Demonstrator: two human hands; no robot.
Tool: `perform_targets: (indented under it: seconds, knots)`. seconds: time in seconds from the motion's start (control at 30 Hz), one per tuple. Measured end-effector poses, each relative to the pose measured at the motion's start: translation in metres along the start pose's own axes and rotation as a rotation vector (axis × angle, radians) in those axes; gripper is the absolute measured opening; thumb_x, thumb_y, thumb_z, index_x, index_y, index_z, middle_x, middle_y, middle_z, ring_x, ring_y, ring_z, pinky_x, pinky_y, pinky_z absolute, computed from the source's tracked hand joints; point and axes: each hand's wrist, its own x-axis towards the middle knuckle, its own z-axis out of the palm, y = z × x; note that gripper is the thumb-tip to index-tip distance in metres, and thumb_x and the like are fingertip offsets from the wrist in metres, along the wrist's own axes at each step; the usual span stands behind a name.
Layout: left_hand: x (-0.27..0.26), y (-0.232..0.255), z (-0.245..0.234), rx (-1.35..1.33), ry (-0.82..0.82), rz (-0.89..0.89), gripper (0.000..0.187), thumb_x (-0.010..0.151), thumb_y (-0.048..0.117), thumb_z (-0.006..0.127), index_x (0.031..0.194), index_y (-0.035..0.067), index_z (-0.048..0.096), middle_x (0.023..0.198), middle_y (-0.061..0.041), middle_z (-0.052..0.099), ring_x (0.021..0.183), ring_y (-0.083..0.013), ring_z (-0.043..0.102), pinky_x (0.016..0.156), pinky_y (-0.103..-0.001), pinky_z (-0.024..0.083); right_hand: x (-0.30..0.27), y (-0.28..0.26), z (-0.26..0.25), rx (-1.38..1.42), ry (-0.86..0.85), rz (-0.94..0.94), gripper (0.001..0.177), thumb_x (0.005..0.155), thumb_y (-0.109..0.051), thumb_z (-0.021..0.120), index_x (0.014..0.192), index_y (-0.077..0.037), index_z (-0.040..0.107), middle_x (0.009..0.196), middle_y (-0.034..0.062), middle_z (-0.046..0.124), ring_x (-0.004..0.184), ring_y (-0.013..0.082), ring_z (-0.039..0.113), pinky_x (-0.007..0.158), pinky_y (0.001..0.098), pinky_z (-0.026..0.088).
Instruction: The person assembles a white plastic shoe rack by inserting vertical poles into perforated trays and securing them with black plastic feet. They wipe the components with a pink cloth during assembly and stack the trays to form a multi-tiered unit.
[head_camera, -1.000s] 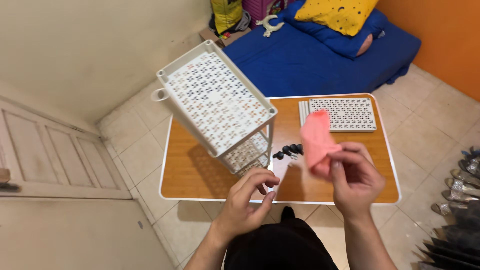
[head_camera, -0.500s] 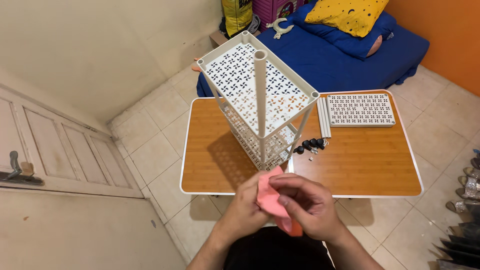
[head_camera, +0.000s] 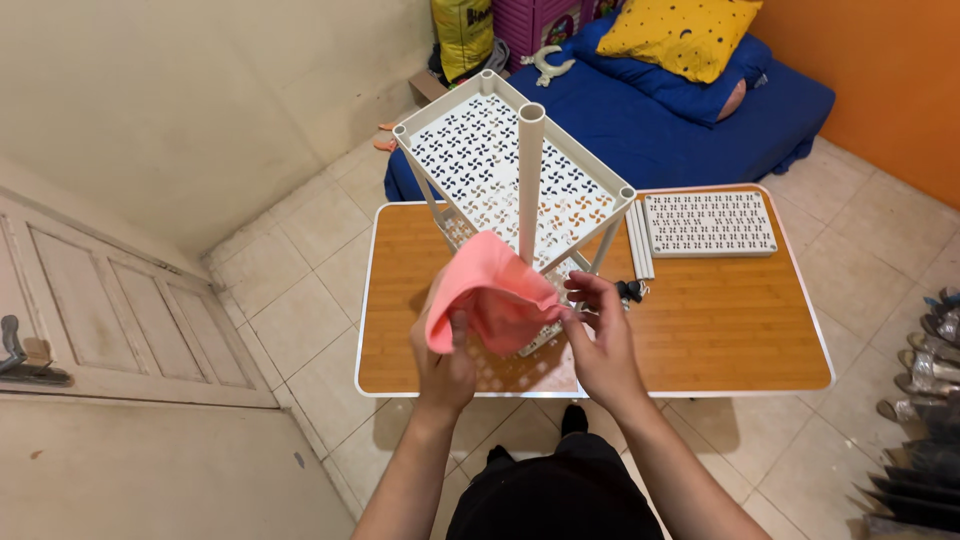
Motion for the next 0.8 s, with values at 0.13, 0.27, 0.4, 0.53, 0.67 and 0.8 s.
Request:
perform_targets:
  seconds: [0.13,0.27,0.4,0.53,0.67,0.8]
  knots:
    - [0.024,0.006,0.026,-0.512,-0.215,0.029,0.078,0.103,0.061,0.052,0.140,-0.008,0.054,0.139,-0.011,0.061,0.131,-0.0202,0.058,0.117,-0.037,0.043,0.024,0.002,0.005,0.128,-0.175,0.144,0.048,0.097,-0.007,0.054,0.144,-0.001,0.042,0.137,0.0104,0.057,0.115,0.0175,0.060,0.096,0.0349,0.053]
    - [0.038,0.010,0.043,-0.311,-0.132,-0.035,0.044,0.102,0.035,0.061,0.115,-0.008,0.061,0.146,-0.012,0.061,0.131,-0.0208,0.059,0.112,-0.043,0.045,0.038,-0.014,0.007,0.193,-0.404,0.027,0.047,0.098,-0.007,0.057,0.144,0.001,0.046,0.133,0.0098,0.058,0.120,0.0139,0.056,0.102,0.0315,0.048]
    - [0.052,0.007,0.059,-0.055,0.020,-0.038,0.035,0.087,0.007,0.077,0.111,0.003,0.052,0.127,-0.008,0.062,0.118,-0.0197,0.065,0.107,-0.043,0.050,0.058,-0.022,0.008,0.686,-0.603,0.184,0.018,0.105,0.001,0.059,0.122,0.006,0.060,0.115,0.0117,0.066,0.111,0.0198,0.062,0.100,0.0343,0.051]
    - [0.057,0.003,0.065,0.520,0.014,0.221,0.026,0.088,0.004,0.076,0.112,0.000,0.067,0.107,-0.010,0.072,0.103,-0.0275,0.067,0.106,-0.046,0.041,0.074,-0.003,0.000,0.148,-0.559,-0.362,0.017,0.103,-0.006,0.054,0.116,-0.004,0.066,0.114,0.0080,0.070,0.113,0.0199,0.067,0.106,0.0333,0.052]
    - [0.057,-0.002,0.078,0.512,0.075,0.336,0.024,0.093,0.003,0.074,0.115,0.001,0.066,0.101,-0.007,0.072,0.091,-0.0225,0.067,0.117,-0.051,0.038,0.072,0.026,-0.002,-0.105,-0.718,-0.262,0.029,0.102,-0.006,0.049,0.130,-0.004,0.057,0.129,0.0138,0.062,0.126,0.0269,0.057,0.111,0.0390,0.043]
    - [0.058,0.008,0.091,0.293,0.206,0.142,0.025,0.097,0.009,0.071,0.118,-0.001,0.066,0.108,-0.007,0.069,0.083,-0.0108,0.062,0.066,-0.025,0.048,0.070,0.044,-0.002,-0.150,-0.806,-0.284,0.040,0.104,-0.010,0.049,0.143,-0.002,0.046,0.145,0.0220,0.050,0.139,0.0363,0.046,0.113,0.0443,0.039]
